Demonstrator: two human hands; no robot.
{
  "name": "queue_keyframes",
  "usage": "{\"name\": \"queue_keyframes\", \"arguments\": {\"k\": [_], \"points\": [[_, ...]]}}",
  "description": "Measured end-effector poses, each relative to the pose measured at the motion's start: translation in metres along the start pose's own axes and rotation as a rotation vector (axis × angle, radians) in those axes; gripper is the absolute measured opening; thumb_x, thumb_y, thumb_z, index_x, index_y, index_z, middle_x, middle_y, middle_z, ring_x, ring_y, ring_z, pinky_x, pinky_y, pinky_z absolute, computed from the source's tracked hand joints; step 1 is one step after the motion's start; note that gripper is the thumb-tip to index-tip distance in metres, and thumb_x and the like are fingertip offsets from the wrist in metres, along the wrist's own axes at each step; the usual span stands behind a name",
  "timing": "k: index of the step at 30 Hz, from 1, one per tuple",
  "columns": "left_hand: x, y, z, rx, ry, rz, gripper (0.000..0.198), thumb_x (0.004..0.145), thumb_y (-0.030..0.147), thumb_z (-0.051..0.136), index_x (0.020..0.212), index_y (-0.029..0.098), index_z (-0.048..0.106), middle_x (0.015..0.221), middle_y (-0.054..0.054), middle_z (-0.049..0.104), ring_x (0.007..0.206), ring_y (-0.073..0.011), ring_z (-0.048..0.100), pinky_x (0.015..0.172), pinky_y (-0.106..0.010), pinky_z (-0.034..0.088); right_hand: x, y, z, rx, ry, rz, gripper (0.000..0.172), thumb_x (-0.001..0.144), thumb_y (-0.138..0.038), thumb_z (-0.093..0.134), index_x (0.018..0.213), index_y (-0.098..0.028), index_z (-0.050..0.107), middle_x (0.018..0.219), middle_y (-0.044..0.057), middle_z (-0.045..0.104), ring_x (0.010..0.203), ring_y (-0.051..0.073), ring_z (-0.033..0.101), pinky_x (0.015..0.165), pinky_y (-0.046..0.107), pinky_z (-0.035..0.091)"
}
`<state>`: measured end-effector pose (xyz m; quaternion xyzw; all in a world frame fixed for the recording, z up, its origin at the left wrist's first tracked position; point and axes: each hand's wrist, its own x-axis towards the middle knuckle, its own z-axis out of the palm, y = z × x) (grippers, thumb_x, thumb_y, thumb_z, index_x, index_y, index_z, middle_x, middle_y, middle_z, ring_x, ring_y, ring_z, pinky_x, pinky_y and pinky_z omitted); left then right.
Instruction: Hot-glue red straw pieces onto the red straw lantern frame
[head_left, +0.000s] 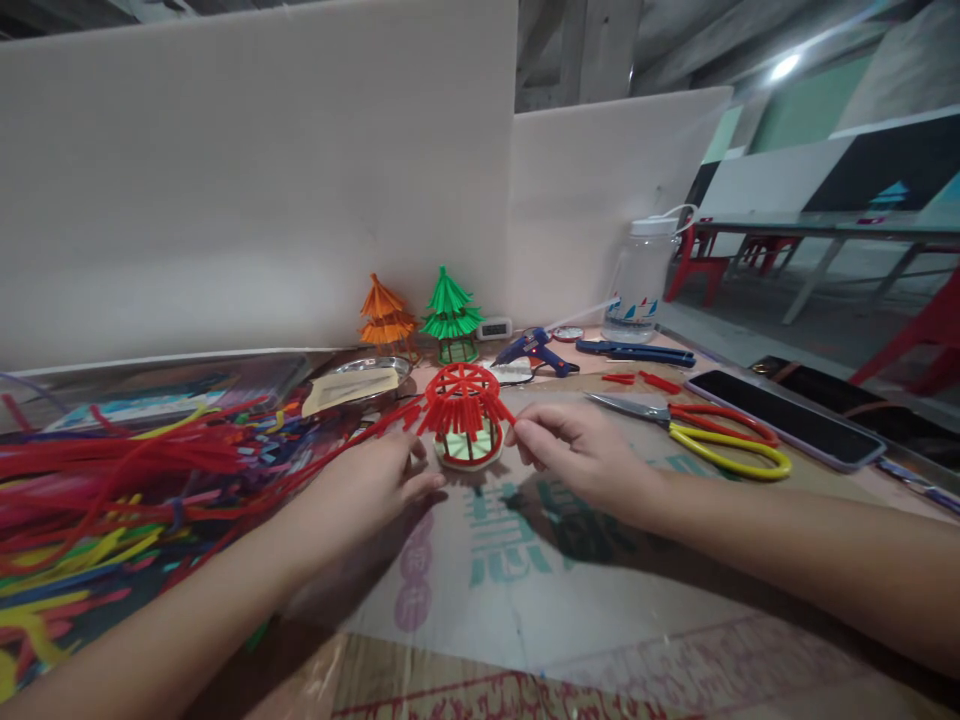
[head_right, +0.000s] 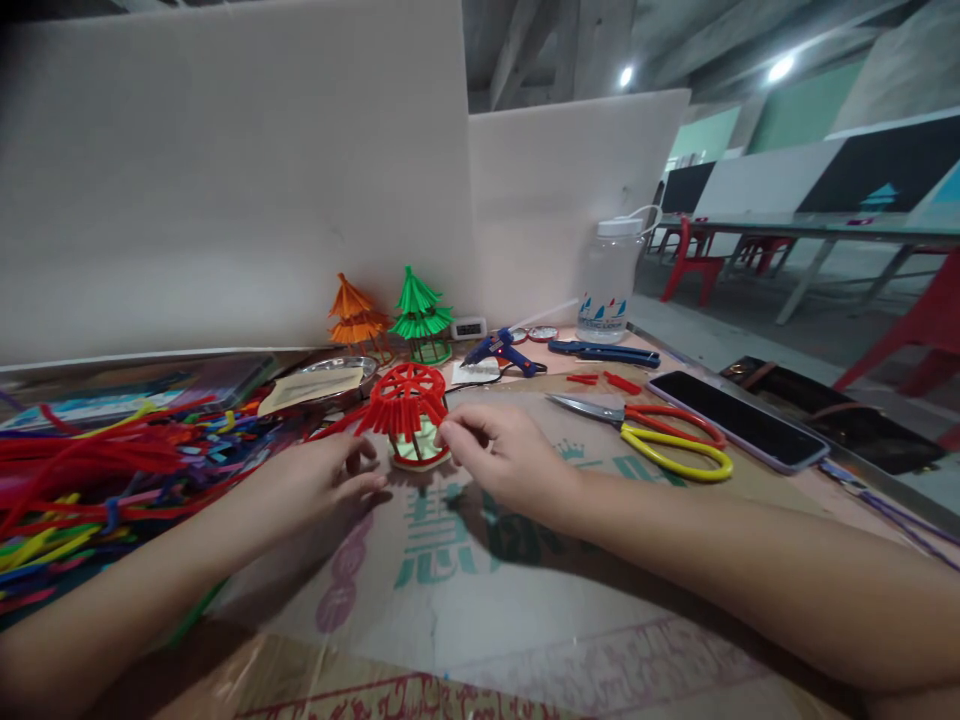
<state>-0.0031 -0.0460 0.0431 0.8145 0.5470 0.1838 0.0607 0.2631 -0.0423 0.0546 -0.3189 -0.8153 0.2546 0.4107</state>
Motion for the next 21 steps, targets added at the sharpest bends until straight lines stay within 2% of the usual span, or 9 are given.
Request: {"name": "queue_keyframes", "arguments": {"k": [2, 4, 6, 8, 13, 16, 21], "points": [[0.009, -0.007, 0.007, -0.125, 0.064, 0.018, 0.041, 0.081, 0.042, 0.076, 0.118, 0.025, 0.070, 0.118, -0.010, 0.076, 0.107, -0.0311, 0.072, 0.088, -0.038, 0.057, 0.000, 0.004, 0.002, 0.094, 0.036, 0.069, 0.030, 0.098, -0.032, 0.046, 0.075, -0.019, 0.060, 0.063, -0.002, 0.057, 0.057, 0.012, 0.050, 0.055, 0.024, 0.039], [0.017, -0.009, 0.016, -0.308, 0.109, 0.065, 0.053, 0.083, 0.043, 0.075, 0.131, 0.025, 0.064, 0.134, -0.011, 0.070, 0.122, -0.0318, 0.066, 0.102, -0.044, 0.053, -0.002, 0.008, 0.008, 0.160, 0.045, 0.120, 0.030, 0.098, -0.034, 0.046, 0.076, -0.019, 0.060, 0.063, -0.002, 0.057, 0.057, 0.012, 0.050, 0.056, 0.025, 0.040], [0.024, -0.010, 0.027, -0.471, 0.136, 0.097, 0.052, 0.086, 0.043, 0.072, 0.133, 0.023, 0.063, 0.135, -0.012, 0.069, 0.122, -0.0303, 0.066, 0.106, -0.046, 0.052, -0.005, 0.011, 0.014, 0.180, 0.035, 0.134, 0.030, 0.098, -0.034, 0.046, 0.076, -0.020, 0.060, 0.063, -0.002, 0.056, 0.058, 0.012, 0.050, 0.057, 0.025, 0.041], [0.027, -0.010, 0.037, -0.544, 0.144, 0.104, 0.049, 0.086, 0.044, 0.072, 0.130, 0.023, 0.064, 0.132, -0.011, 0.070, 0.118, -0.0288, 0.068, 0.106, -0.046, 0.052, -0.007, 0.011, 0.018, 0.175, 0.020, 0.132, 0.029, 0.099, -0.033, 0.046, 0.077, -0.020, 0.060, 0.063, -0.002, 0.057, 0.058, 0.012, 0.051, 0.058, 0.025, 0.041], [0.029, -0.011, 0.047, -0.557, 0.185, 0.087, 0.043, 0.087, 0.047, 0.070, 0.119, 0.018, 0.067, 0.123, -0.011, 0.073, 0.112, -0.0278, 0.069, 0.100, -0.042, 0.055, -0.006, 0.011, 0.020, 0.113, 0.002, 0.115, 0.030, 0.098, -0.033, 0.046, 0.074, -0.020, 0.058, 0.063, -0.002, 0.056, 0.058, 0.012, 0.050, 0.057, 0.024, 0.040], [0.027, -0.011, 0.047, -0.482, 0.191, 0.128, 0.041, 0.089, 0.044, 0.067, 0.119, 0.017, 0.066, 0.122, -0.012, 0.072, 0.109, -0.0281, 0.068, 0.097, -0.042, 0.055, -0.002, 0.013, 0.013, -0.021, 0.035, -0.006, 0.028, 0.098, -0.029, 0.046, 0.073, -0.020, 0.056, 0.062, -0.003, 0.054, 0.057, 0.011, 0.048, 0.055, 0.023, 0.037], [0.023, -0.009, 0.048, -0.319, 0.248, 0.144, 0.032, 0.089, 0.036, 0.066, 0.115, 0.018, 0.066, 0.115, -0.011, 0.073, 0.106, -0.0281, 0.066, 0.097, -0.043, 0.052, 0.005, 0.012, -0.006, -0.444, 0.025, -0.322, 0.030, 0.096, -0.023, 0.048, 0.066, -0.020, 0.052, 0.057, -0.004, 0.048, 0.053, 0.011, 0.037, 0.054, 0.026, 0.026]]}}
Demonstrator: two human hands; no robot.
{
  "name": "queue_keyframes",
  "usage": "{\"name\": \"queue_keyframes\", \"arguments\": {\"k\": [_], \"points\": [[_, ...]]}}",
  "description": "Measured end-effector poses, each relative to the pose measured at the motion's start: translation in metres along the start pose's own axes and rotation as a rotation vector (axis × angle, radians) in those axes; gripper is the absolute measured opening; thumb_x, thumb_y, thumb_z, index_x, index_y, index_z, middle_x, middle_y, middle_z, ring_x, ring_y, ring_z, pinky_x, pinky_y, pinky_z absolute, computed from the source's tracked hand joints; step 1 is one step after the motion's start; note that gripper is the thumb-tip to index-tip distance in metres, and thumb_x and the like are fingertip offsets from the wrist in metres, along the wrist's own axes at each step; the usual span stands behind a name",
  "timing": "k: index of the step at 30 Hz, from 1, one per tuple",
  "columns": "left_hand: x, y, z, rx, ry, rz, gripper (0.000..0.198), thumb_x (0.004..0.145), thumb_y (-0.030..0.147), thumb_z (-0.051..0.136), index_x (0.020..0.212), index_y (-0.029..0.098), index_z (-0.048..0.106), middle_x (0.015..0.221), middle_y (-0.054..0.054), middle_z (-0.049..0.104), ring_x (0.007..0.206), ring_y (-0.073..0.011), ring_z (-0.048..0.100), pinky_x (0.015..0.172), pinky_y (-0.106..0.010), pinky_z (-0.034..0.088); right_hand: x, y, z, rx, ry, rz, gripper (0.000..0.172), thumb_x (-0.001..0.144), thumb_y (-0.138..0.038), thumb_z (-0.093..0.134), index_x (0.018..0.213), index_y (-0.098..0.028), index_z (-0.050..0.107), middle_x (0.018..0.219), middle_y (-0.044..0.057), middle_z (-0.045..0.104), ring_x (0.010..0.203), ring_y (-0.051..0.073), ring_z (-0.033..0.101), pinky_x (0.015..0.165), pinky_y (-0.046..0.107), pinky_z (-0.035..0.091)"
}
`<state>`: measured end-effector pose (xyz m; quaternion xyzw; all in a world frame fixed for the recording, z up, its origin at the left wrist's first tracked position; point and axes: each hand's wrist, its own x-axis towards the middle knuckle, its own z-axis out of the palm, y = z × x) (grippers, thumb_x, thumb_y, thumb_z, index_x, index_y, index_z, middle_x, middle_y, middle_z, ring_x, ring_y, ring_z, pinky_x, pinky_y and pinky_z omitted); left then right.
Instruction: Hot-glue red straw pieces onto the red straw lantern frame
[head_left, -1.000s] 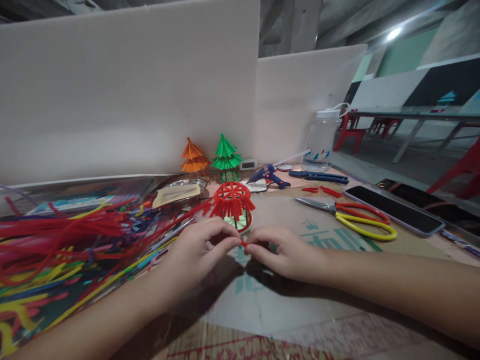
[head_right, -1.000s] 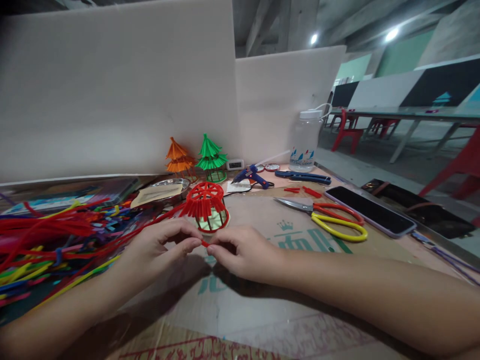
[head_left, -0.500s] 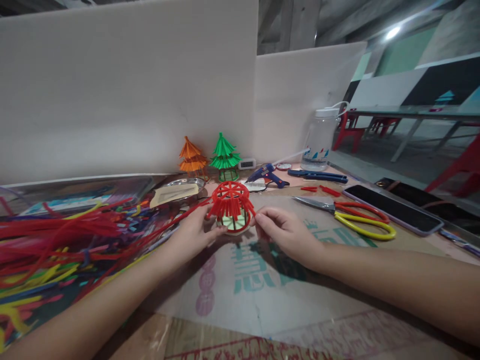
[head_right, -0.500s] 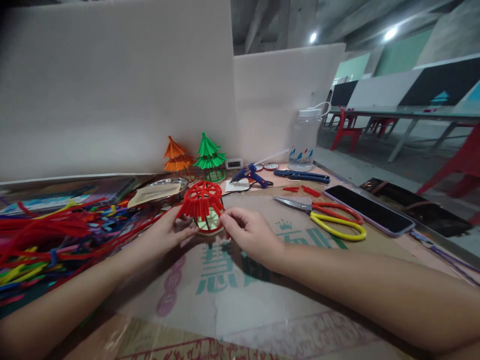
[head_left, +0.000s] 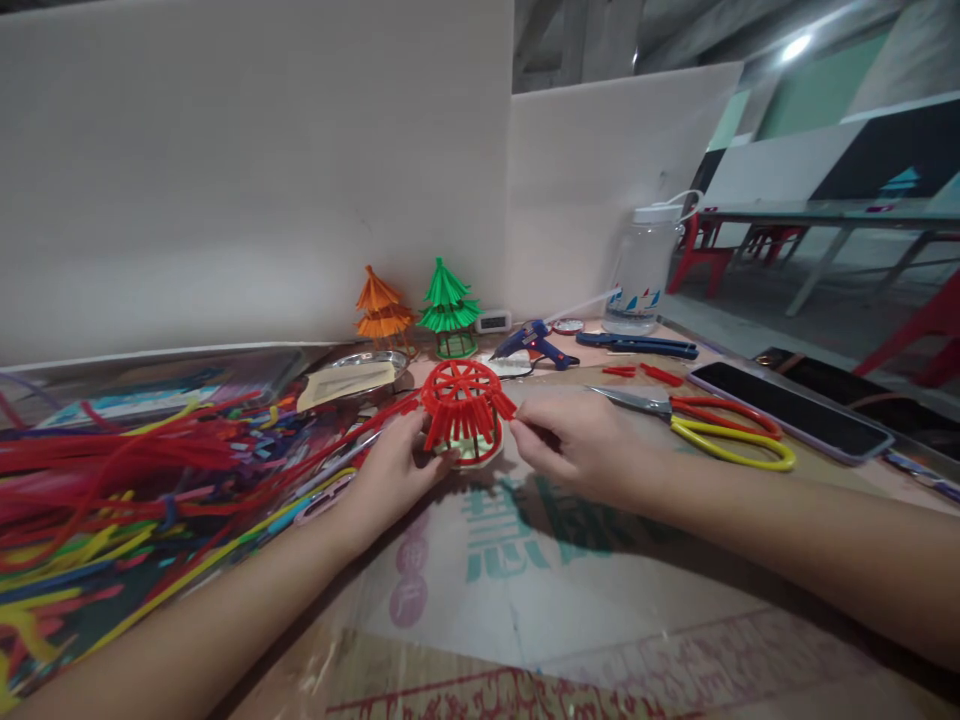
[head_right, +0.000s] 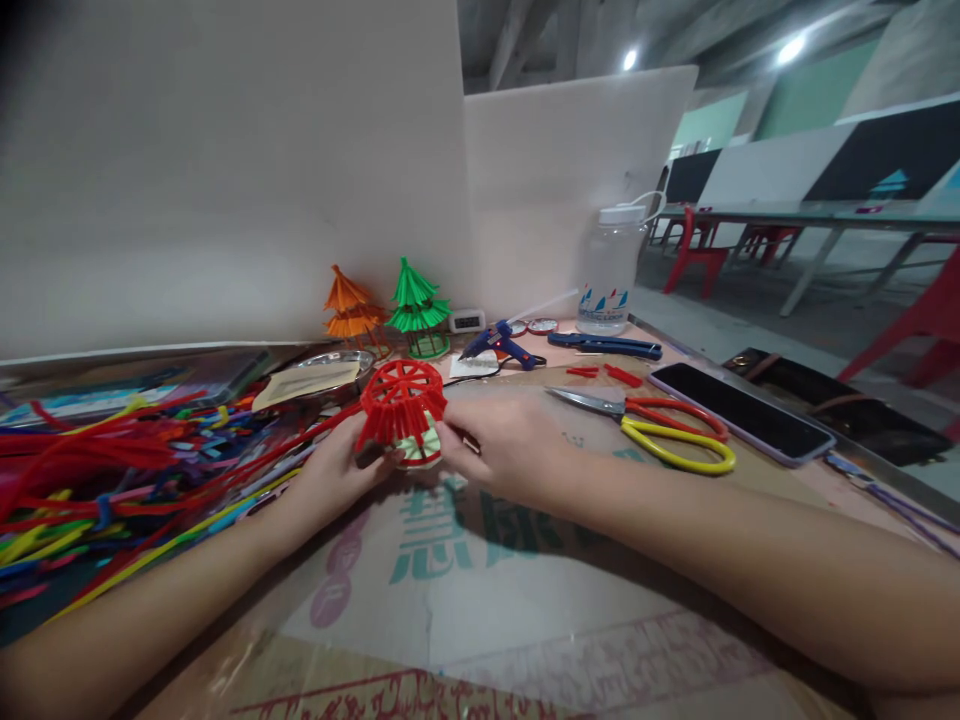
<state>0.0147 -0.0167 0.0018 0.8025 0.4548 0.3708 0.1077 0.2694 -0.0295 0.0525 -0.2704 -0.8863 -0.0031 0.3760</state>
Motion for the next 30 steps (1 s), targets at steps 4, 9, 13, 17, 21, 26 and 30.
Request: {"name": "queue_keyframes", "arguments": {"k": [4, 9, 13, 17, 21, 26, 30], "points": [[-0.001, 0.002, 0.001, 0.042, 0.010, -0.002, 0.027, 0.088, 0.033, 0.065, 0.110, 0.018, 0.067, 0.110, -0.009, 0.073, 0.101, -0.0270, 0.066, 0.092, -0.040, 0.052, 0.001, -0.002, -0.005, -0.185, -0.012, -0.091, 0.031, 0.096, -0.022, 0.046, 0.066, -0.019, 0.054, 0.057, -0.002, 0.052, 0.055, 0.012, 0.041, 0.056, 0.029, 0.026], [-0.002, 0.005, 0.000, 0.057, 0.014, 0.048, 0.028, 0.087, 0.029, 0.065, 0.114, 0.019, 0.066, 0.116, -0.009, 0.072, 0.106, -0.0277, 0.065, 0.093, -0.040, 0.050, 0.001, -0.003, -0.004, -0.252, -0.022, -0.096, 0.033, 0.098, -0.022, 0.044, 0.068, -0.019, 0.057, 0.059, 0.000, 0.058, 0.055, 0.014, 0.044, 0.057, 0.030, 0.027], [-0.003, 0.007, -0.001, 0.068, 0.005, 0.053, 0.028, 0.087, 0.027, 0.065, 0.114, 0.020, 0.066, 0.117, -0.008, 0.072, 0.106, -0.0278, 0.065, 0.092, -0.040, 0.051, 0.000, -0.002, -0.002, -0.287, -0.030, -0.111, 0.032, 0.098, -0.022, 0.044, 0.069, -0.018, 0.058, 0.059, 0.001, 0.060, 0.054, 0.014, 0.045, 0.057, 0.031, 0.026], [-0.002, 0.009, -0.002, 0.063, 0.001, 0.051, 0.028, 0.087, 0.027, 0.064, 0.114, 0.020, 0.065, 0.117, -0.008, 0.072, 0.108, -0.0281, 0.065, 0.094, -0.041, 0.051, -0.002, -0.001, 0.000, -0.310, -0.056, -0.085, 0.033, 0.098, -0.023, 0.043, 0.070, -0.018, 0.059, 0.060, 0.002, 0.062, 0.054, 0.014, 0.045, 0.057, 0.032, 0.024], [-0.002, 0.009, -0.002, 0.073, -0.012, 0.049, 0.029, 0.088, 0.030, 0.064, 0.115, 0.020, 0.065, 0.119, -0.009, 0.072, 0.109, -0.0288, 0.065, 0.094, -0.042, 0.051, -0.002, -0.004, 0.001, -0.319, -0.096, -0.043, 0.032, 0.098, -0.024, 0.044, 0.071, -0.018, 0.060, 0.060, 0.003, 0.063, 0.052, 0.014, 0.044, 0.056, 0.033, 0.021], [-0.002, 0.006, -0.002, 0.086, -0.008, 0.076, 0.032, 0.092, 0.036, 0.061, 0.119, 0.020, 0.064, 0.121, -0.010, 0.072, 0.111, -0.0293, 0.065, 0.096, -0.043, 0.050, 0.003, -0.005, -0.011, -0.271, -0.080, -0.110, 0.035, 0.101, -0.029, 0.044, 0.073, -0.018, 0.061, 0.062, 0.003, 0.061, 0.057, 0.016, 0.048, 0.058, 0.032, 0.026], [-0.001, 0.004, -0.003, 0.067, -0.021, 0.108, 0.034, 0.094, 0.041, 0.060, 0.121, 0.020, 0.064, 0.124, -0.011, 0.071, 0.112, -0.0297, 0.066, 0.096, -0.042, 0.052, 0.014, 0.002, -0.027, -0.210, -0.029, -0.204, 0.026, 0.100, -0.036, 0.053, 0.090, -0.016, 0.065, 0.074, 0.005, 0.064, 0.070, 0.019, 0.054, 0.068, 0.032, 0.037]]}}
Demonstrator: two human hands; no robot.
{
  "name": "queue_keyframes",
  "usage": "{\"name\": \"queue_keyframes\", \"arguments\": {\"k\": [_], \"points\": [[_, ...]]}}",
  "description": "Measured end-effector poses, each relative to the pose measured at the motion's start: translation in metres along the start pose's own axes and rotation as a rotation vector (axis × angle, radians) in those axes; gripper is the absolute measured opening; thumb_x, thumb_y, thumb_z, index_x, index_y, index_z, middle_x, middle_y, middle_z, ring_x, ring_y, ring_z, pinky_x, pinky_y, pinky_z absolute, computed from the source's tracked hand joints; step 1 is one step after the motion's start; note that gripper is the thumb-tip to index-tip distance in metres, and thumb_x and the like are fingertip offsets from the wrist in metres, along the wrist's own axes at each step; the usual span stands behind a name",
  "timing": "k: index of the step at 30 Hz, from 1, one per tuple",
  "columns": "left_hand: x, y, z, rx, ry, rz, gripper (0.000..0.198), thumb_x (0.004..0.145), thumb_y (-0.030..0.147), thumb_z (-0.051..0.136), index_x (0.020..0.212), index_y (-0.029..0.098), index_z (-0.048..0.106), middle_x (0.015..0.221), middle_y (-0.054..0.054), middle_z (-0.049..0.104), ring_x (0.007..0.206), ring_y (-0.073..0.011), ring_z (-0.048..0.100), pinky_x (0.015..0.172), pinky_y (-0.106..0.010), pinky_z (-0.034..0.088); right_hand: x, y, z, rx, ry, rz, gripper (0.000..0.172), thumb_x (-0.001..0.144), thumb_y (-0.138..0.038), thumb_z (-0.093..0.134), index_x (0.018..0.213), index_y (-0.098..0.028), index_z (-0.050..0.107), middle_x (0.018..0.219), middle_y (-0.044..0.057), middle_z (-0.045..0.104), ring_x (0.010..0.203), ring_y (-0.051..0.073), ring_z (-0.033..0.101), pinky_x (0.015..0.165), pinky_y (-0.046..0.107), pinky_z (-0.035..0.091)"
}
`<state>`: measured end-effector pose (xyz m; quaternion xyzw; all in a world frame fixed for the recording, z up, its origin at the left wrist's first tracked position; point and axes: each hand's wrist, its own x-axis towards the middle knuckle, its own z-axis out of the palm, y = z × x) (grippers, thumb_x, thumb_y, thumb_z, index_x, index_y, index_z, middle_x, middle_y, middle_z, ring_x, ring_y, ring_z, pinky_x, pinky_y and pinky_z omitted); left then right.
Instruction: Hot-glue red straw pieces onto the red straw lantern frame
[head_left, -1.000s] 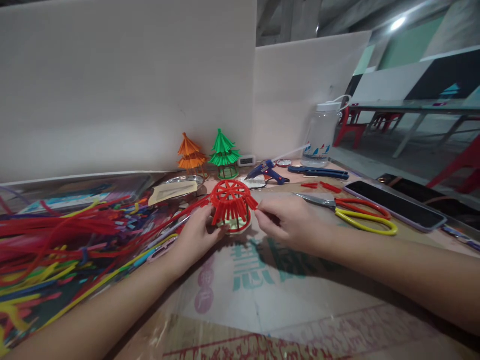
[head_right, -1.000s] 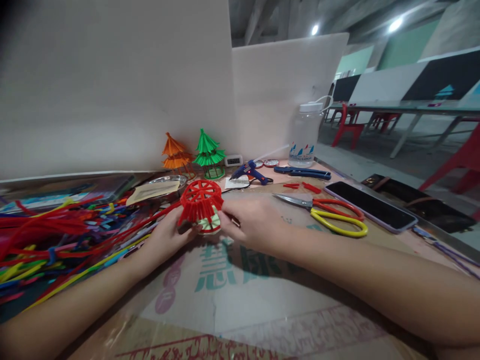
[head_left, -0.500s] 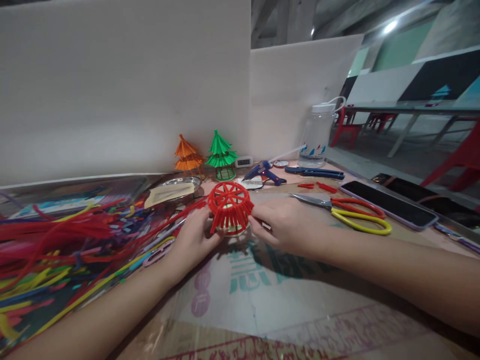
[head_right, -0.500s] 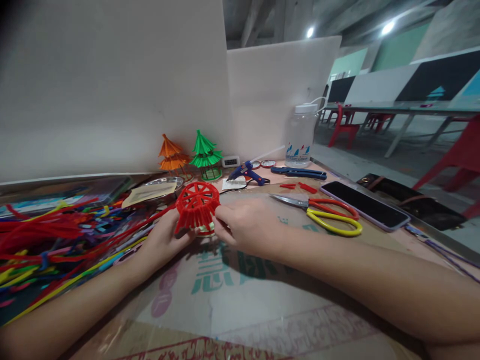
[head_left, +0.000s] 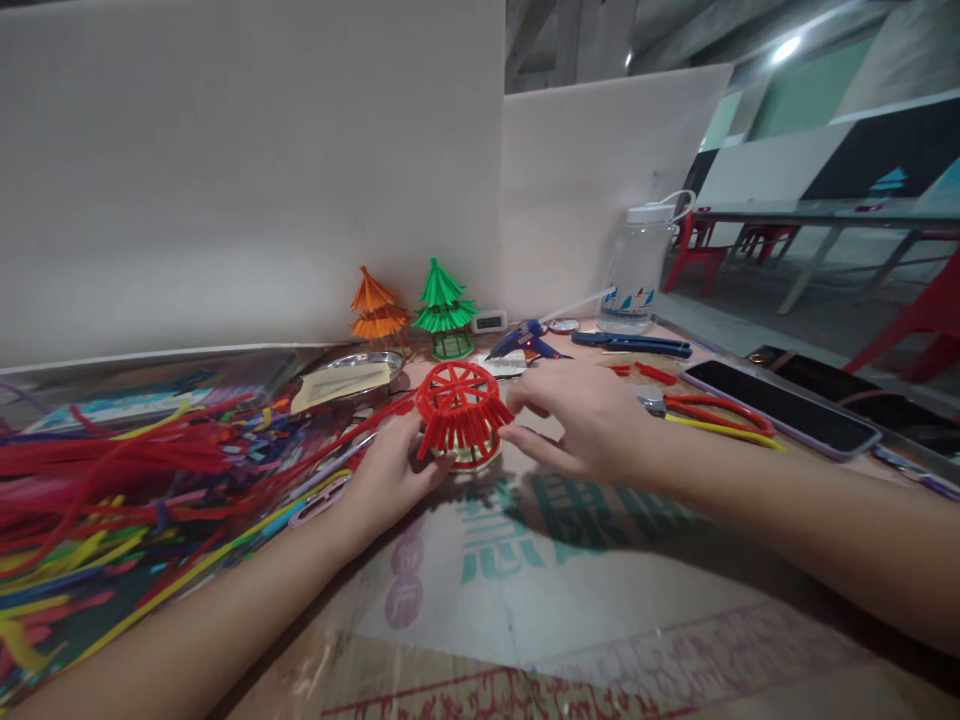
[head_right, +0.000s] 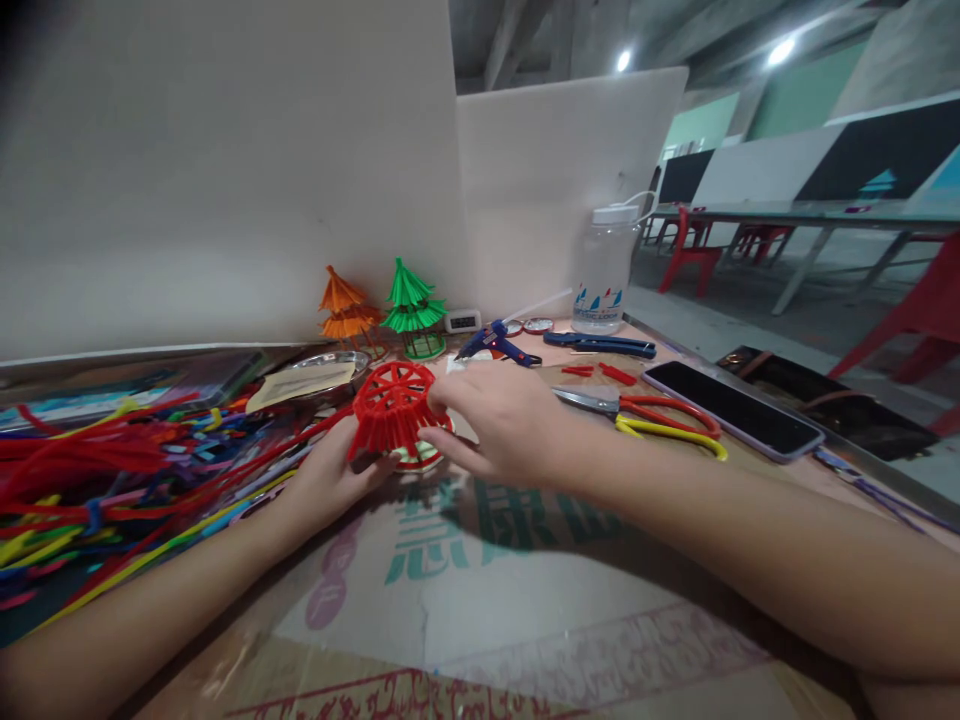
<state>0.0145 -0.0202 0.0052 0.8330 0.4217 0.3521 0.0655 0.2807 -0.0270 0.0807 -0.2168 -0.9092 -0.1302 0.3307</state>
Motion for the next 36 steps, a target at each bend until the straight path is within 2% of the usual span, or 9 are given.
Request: {"name": "queue_keyframes", "arguments": {"k": [2, 4, 8, 13, 20, 29, 36], "points": [[0.000, -0.001, 0.000, -0.003, 0.001, 0.017, 0.034, 0.094, 0.041, 0.060, 0.122, 0.021, 0.063, 0.125, -0.010, 0.071, 0.113, -0.0295, 0.066, 0.096, -0.041, 0.052, 0.003, 0.005, -0.003, -0.006, -0.025, -0.041, 0.025, 0.098, -0.038, 0.060, 0.107, -0.015, 0.065, 0.087, 0.007, 0.068, 0.082, 0.022, 0.058, 0.078, 0.036, 0.041], [0.000, -0.001, 0.000, -0.003, 0.006, 0.028, 0.036, 0.095, 0.040, 0.060, 0.125, 0.021, 0.062, 0.128, -0.010, 0.070, 0.115, -0.0292, 0.066, 0.097, -0.040, 0.052, 0.004, 0.008, -0.002, -0.028, -0.059, -0.057, 0.033, 0.095, -0.039, 0.066, 0.119, -0.016, 0.063, 0.097, 0.009, 0.070, 0.093, 0.025, 0.059, 0.086, 0.039, 0.042], [0.001, 0.001, 0.000, -0.014, 0.009, 0.039, 0.034, 0.095, 0.037, 0.061, 0.125, 0.022, 0.062, 0.130, -0.009, 0.069, 0.117, -0.0284, 0.065, 0.099, -0.038, 0.051, 0.001, 0.007, 0.003, -0.051, -0.074, -0.069, 0.043, 0.091, -0.034, 0.073, 0.128, -0.013, 0.061, 0.108, 0.013, 0.069, 0.100, 0.028, 0.059, 0.089, 0.041, 0.044], [0.002, 0.001, 0.000, -0.014, 0.010, 0.033, 0.036, 0.094, 0.038, 0.061, 0.126, 0.021, 0.062, 0.129, -0.011, 0.070, 0.117, -0.0297, 0.065, 0.100, -0.041, 0.051, 0.000, 0.007, 0.008, -0.031, -0.082, -0.069, 0.037, 0.094, -0.029, 0.069, 0.127, -0.015, 0.062, 0.111, 0.014, 0.068, 0.102, 0.028, 0.059, 0.087, 0.041, 0.046], [0.002, 0.004, 0.000, -0.024, -0.017, 0.000, 0.034, 0.093, 0.040, 0.060, 0.121, 0.021, 0.064, 0.127, -0.011, 0.070, 0.116, -0.0304, 0.065, 0.100, -0.043, 0.051, -0.001, 0.008, 0.015, -0.057, -0.010, -0.085, 0.024, 0.096, -0.027, 0.067, 0.117, -0.016, 0.064, 0.105, 0.012, 0.069, 0.097, 0.026, 0.060, 0.086, 0.040, 0.047], [-0.001, 0.001, 0.001, -0.010, -0.017, -0.011, 0.036, 0.091, 0.037, 0.062, 0.124, 0.021, 0.063, 0.130, -0.012, 0.070, 0.119, -0.0311, 0.064, 0.104, -0.045, 0.049, -0.003, 0.005, 0.017, -0.112, 0.030, -0.093, 0.022, 0.098, -0.028, 0.063, 0.115, -0.015, 0.064, 0.104, 0.013, 0.069, 0.097, 0.027, 0.058, 0.086, 0.041, 0.048], [0.001, 0.003, -0.001, -0.031, -0.036, 0.006, 0.036, 0.094, 0.039, 0.060, 0.126, 0.022, 0.061, 0.135, -0.011, 0.067, 0.123, -0.0302, 0.062, 0.108, -0.046, 0.047, -0.004, 0.006, 0.018, -0.126, 0.044, -0.108, 0.031, 0.096, -0.031, 0.066, 0.121, -0.013, 0.062, 0.106, 0.014, 0.069, 0.098, 0.028, 0.059, 0.088, 0.041, 0.047]]}}
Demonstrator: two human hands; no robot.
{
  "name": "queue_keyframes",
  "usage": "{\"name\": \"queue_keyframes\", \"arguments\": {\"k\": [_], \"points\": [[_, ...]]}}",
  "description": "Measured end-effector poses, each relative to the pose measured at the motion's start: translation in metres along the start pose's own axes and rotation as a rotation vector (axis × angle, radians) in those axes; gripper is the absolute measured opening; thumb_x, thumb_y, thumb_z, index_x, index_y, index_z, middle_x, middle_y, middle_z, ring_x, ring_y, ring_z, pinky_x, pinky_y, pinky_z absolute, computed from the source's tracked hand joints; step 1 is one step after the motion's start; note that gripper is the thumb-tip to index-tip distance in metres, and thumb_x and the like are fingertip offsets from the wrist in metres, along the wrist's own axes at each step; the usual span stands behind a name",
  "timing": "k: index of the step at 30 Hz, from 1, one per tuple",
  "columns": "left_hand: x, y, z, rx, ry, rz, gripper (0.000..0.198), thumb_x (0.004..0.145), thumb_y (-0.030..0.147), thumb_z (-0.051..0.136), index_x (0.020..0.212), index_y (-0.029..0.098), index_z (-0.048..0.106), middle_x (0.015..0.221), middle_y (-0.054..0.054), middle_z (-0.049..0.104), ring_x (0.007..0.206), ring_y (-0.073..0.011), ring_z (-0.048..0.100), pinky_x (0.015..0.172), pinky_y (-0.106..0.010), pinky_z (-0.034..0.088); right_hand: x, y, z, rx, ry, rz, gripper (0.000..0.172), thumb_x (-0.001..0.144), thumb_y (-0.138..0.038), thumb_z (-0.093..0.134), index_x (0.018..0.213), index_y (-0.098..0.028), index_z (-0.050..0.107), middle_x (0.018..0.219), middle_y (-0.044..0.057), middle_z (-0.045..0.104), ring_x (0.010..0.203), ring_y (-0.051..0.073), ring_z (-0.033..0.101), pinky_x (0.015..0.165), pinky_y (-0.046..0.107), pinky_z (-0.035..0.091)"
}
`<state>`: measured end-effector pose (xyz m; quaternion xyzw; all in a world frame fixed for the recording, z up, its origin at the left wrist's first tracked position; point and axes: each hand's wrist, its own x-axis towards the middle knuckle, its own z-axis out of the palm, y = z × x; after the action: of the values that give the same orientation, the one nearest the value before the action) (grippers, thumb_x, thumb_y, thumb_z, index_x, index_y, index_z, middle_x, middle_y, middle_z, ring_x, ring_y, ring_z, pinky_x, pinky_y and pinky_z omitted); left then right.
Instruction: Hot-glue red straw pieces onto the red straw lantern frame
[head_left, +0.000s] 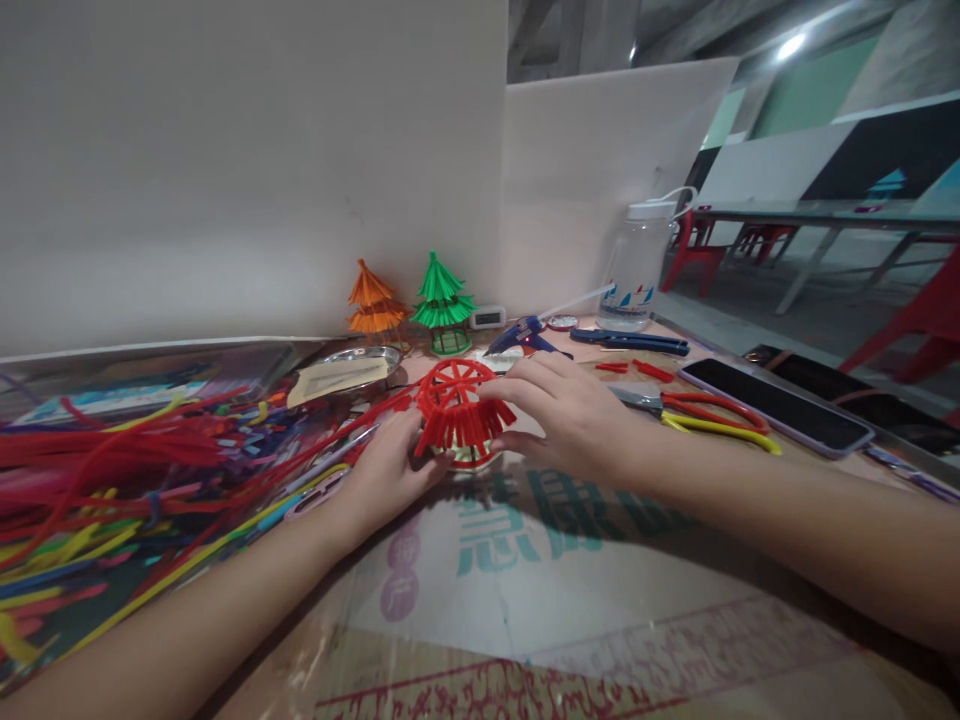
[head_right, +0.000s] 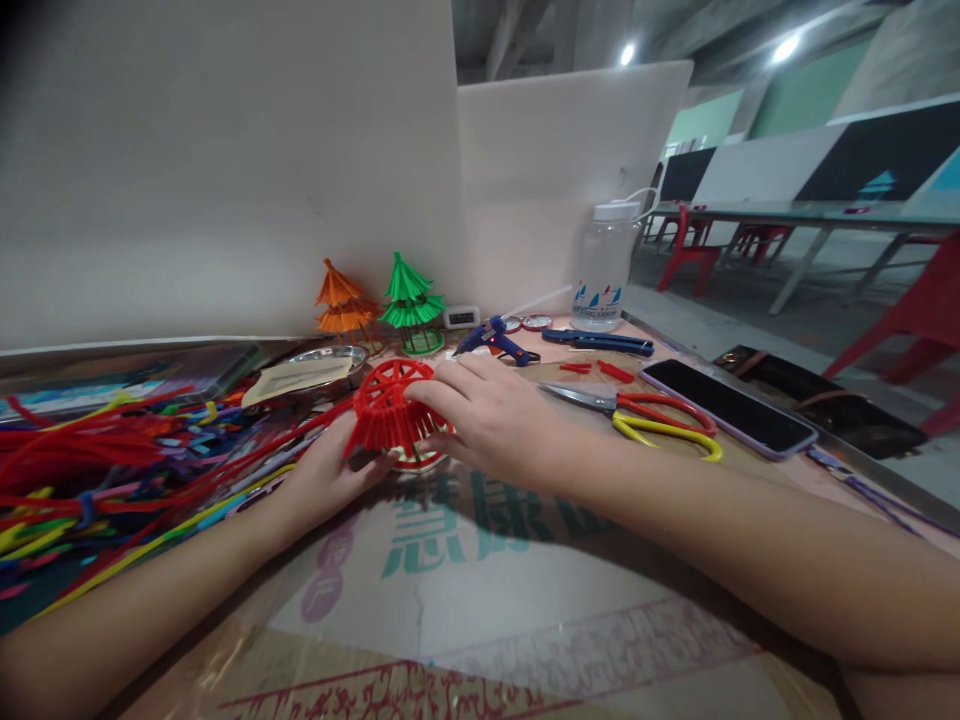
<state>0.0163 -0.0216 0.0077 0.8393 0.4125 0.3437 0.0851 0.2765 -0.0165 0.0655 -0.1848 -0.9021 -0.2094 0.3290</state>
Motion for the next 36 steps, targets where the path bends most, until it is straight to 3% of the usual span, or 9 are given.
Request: {"name": "queue_keyframes", "arguments": {"k": [7, 14, 18, 22, 25, 28, 31, 33, 36], "points": [[-0.001, -0.001, 0.002, 0.012, 0.003, -0.032, 0.036, 0.092, 0.041, 0.061, 0.122, 0.021, 0.063, 0.127, -0.011, 0.070, 0.120, -0.0317, 0.063, 0.106, -0.047, 0.049, -0.001, -0.001, 0.001, -0.002, -0.049, 0.015, 0.028, 0.097, -0.029, 0.065, 0.121, -0.014, 0.064, 0.109, 0.015, 0.069, 0.101, 0.029, 0.058, 0.090, 0.043, 0.047], [0.000, -0.004, 0.002, -0.052, -0.003, -0.016, 0.032, 0.092, 0.037, 0.063, 0.119, 0.020, 0.065, 0.118, -0.010, 0.073, 0.118, -0.0306, 0.064, 0.104, -0.044, 0.050, -0.004, -0.001, 0.000, 0.191, 0.066, 0.063, 0.031, 0.097, -0.036, 0.063, 0.121, -0.016, 0.060, 0.103, 0.012, 0.068, 0.097, 0.026, 0.060, 0.087, 0.041, 0.048], [0.001, -0.005, 0.002, -0.104, 0.023, -0.039, 0.031, 0.091, 0.029, 0.060, 0.121, 0.020, 0.065, 0.123, -0.009, 0.072, 0.110, -0.0262, 0.068, 0.098, -0.038, 0.054, -0.016, 0.008, 0.016, 0.461, 0.238, 0.342, 0.013, 0.102, -0.024, 0.048, 0.104, -0.019, 0.060, 0.083, 0.002, 0.062, 0.070, 0.016, 0.055, 0.068, 0.030, 0.045], [0.000, -0.009, 0.003, -0.083, 0.030, -0.062, 0.030, 0.091, 0.030, 0.059, 0.118, 0.019, 0.067, 0.107, -0.008, 0.076, 0.107, -0.0277, 0.070, 0.102, -0.043, 0.053, -0.029, 0.017, 0.044, 0.622, 0.192, 0.676, 0.018, 0.102, -0.021, 0.038, 0.108, -0.019, 0.056, 0.066, -0.006, 0.047, 0.057, 0.013, 0.046, 0.059, 0.026, 0.039], [0.000, -0.010, 0.004, -0.061, 0.039, -0.078, 0.029, 0.091, 0.032, 0.060, 0.115, 0.019, 0.068, 0.102, -0.008, 0.077, 0.108, -0.0286, 0.070, 0.106, -0.047, 0.051, -0.033, 0.019, 0.056, 0.669, 0.136, 0.699, 0.028, 0.093, -0.009, 0.037, 0.113, -0.019, 0.053, 0.077, -0.003, 0.053, 0.064, 0.013, 0.050, 0.062, 0.026, 0.041], [0.002, -0.009, 0.003, -0.072, 0.036, -0.057, 0.031, 0.091, 0.032, 0.059, 0.118, 0.019, 0.067, 0.115, -0.009, 0.075, 0.111, -0.0281, 0.068, 0.107, -0.045, 0.051, -0.034, 0.018, 0.059, 0.640, 0.101, 0.649, 0.040, 0.080, -0.003, 0.038, 0.113, -0.018, 0.053, 0.096, 0.003, 0.058, 0.073, 0.015, 0.054, 0.069, 0.029, 0.046], [0.003, -0.009, 0.003, -0.093, 0.034, -0.038, 0.032, 0.091, 0.033, 0.059, 0.120, 0.019, 0.066, 0.122, -0.010, 0.072, 0.114, -0.0279, 0.067, 0.106, -0.044, 0.052, -0.032, 0.018, 0.060, 0.679, 0.114, 0.650, 0.040, 0.074, -0.005, 0.042, 0.109, -0.019, 0.054, 0.106, 0.006, 0.059, 0.077, 0.016, 0.057, 0.077, 0.035, 0.050], [0.003, -0.010, 0.004, -0.110, 0.023, -0.041, 0.033, 0.092, 0.034, 0.059, 0.121, 0.018, 0.065, 0.124, -0.010, 0.072, 0.113, -0.0275, 0.067, 0.105, -0.043, 0.052, -0.031, 0.020, 0.061, 0.805, 0.156, 0.712, 0.036, 0.073, -0.008, 0.046, 0.106, -0.021, 0.054, 0.108, 0.006, 0.061, 0.084, 0.017, 0.062, 0.083, 0.038, 0.053], [0.002, -0.010, 0.004, -0.120, 0.019, -0.040, 0.033, 0.092, 0.034, 0.059, 0.120, 0.017, 0.065, 0.125, -0.010, 0.071, 0.112, -0.0267, 0.067, 0.104, -0.042, 0.052, -0.029, 0.025, 0.061, 1.127, 0.227, 0.889, 0.024, 0.084, -0.019, 0.048, 0.106, -0.024, 0.055, 0.102, 0.005, 0.070, 0.101, 0.022, 0.068, 0.091, 0.043, 0.055]]}}
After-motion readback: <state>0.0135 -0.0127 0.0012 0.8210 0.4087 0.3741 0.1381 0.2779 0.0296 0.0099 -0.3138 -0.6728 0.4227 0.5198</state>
